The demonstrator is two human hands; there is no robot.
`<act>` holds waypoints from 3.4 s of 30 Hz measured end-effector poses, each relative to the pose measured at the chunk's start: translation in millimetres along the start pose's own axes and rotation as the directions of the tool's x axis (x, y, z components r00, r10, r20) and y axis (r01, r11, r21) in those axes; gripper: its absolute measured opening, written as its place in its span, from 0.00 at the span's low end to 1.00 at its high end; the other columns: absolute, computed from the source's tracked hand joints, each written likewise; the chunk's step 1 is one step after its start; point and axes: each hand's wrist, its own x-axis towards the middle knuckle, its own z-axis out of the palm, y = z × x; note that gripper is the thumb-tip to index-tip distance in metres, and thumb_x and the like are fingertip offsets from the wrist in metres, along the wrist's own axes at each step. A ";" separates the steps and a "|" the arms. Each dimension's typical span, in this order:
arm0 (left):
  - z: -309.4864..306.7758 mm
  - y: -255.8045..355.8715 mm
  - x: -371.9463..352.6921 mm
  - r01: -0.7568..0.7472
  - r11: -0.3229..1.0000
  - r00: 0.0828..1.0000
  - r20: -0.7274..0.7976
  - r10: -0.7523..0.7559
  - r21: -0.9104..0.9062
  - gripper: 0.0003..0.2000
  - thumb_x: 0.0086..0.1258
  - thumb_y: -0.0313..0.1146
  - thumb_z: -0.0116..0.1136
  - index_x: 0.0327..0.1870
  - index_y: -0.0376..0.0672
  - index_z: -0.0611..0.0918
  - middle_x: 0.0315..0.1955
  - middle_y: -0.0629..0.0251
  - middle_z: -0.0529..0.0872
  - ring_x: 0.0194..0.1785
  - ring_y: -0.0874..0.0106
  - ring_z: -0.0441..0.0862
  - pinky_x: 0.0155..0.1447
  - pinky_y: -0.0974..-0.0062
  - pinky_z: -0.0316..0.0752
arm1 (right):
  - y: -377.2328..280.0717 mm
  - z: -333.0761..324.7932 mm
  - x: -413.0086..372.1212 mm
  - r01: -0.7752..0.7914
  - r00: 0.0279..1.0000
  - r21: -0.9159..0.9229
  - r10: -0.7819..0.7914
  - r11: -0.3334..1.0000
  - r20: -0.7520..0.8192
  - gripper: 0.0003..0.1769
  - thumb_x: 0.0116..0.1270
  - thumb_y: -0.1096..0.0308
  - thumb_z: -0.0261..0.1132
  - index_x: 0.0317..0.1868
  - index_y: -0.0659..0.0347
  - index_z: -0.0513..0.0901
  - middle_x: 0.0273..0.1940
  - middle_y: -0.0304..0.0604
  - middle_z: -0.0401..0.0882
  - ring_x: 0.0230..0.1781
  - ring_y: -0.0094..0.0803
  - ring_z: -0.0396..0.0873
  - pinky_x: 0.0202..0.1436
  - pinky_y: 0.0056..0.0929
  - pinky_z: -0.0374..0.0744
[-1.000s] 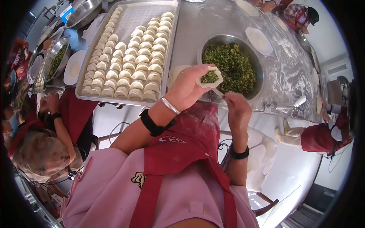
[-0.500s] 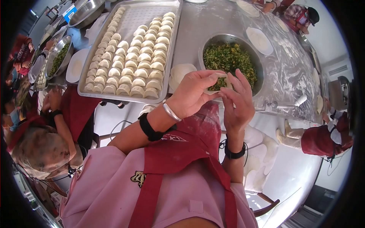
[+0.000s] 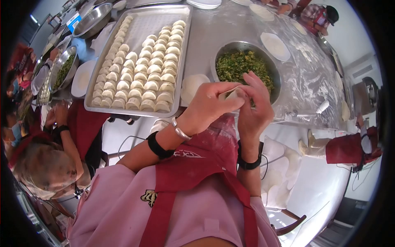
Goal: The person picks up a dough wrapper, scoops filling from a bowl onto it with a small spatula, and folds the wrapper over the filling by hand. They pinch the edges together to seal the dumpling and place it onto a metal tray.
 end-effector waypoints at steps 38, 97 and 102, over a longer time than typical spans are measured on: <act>3.9 -29.6 -8.6 -0.206 0.917 0.962 -0.245 0.125 -0.341 0.18 0.77 0.27 0.56 0.64 0.29 0.75 0.57 0.56 0.82 0.58 0.70 0.82 0.65 0.69 0.79 | -12.8 6.9 -13.4 -0.430 0.887 0.529 0.453 0.732 0.094 0.11 0.65 0.80 0.68 0.48 0.72 0.85 0.59 0.58 0.80 0.69 0.48 0.72 0.70 0.41 0.72; 9.6 -21.5 -21.8 -0.144 0.954 0.982 -0.154 0.105 -0.264 0.21 0.77 0.25 0.54 0.68 0.32 0.72 0.57 0.61 0.82 0.58 0.76 0.79 0.64 0.74 0.76 | -6.5 -4.7 -13.4 -0.161 0.987 0.327 0.145 0.931 0.073 0.06 0.59 0.81 0.70 0.38 0.66 0.86 0.52 0.54 0.86 0.64 0.48 0.77 0.66 0.42 0.74; 7.6 -28.1 -23.1 -0.078 0.965 0.990 -0.132 0.046 -0.252 0.20 0.78 0.25 0.53 0.69 0.32 0.71 0.57 0.60 0.82 0.58 0.75 0.79 0.64 0.73 0.77 | 1.0 -1.6 -19.1 -0.122 0.992 0.334 0.108 0.934 0.061 0.07 0.58 0.80 0.71 0.38 0.66 0.85 0.51 0.53 0.86 0.64 0.48 0.77 0.65 0.41 0.75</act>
